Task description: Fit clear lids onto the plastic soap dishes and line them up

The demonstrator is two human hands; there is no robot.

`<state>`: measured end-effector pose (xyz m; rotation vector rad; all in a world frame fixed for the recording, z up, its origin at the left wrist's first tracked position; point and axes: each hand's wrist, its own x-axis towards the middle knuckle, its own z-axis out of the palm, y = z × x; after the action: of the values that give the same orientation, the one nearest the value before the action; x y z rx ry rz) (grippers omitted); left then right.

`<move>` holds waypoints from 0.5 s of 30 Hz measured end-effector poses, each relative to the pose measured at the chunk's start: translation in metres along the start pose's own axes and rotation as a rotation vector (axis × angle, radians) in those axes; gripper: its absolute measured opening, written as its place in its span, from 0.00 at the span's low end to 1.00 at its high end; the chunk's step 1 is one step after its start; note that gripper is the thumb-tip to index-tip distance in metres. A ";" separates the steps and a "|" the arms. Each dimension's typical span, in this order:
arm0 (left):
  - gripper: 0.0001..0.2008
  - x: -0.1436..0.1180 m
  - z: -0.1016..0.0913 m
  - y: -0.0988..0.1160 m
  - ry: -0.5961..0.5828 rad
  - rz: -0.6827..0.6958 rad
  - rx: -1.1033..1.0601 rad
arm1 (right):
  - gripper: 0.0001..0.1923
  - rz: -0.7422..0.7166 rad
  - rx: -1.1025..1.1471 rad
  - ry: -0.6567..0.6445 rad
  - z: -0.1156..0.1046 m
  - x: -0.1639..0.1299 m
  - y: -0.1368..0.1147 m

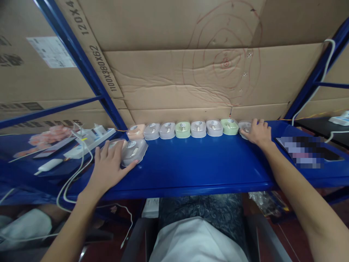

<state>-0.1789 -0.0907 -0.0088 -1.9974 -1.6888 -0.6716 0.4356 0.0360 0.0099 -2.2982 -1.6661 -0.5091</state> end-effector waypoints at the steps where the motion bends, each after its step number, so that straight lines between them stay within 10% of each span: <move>1: 0.48 0.002 -0.002 0.003 0.009 0.011 -0.005 | 0.44 0.000 -0.001 -0.023 0.000 0.000 0.000; 15: 0.51 0.071 -0.046 0.091 -0.087 0.405 -0.180 | 0.50 0.185 0.027 -0.332 -0.004 0.008 0.031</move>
<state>-0.0831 -0.0787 0.0690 -2.4304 -1.2428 -0.6136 0.4671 0.0312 0.0163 -2.5935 -1.5565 -0.0669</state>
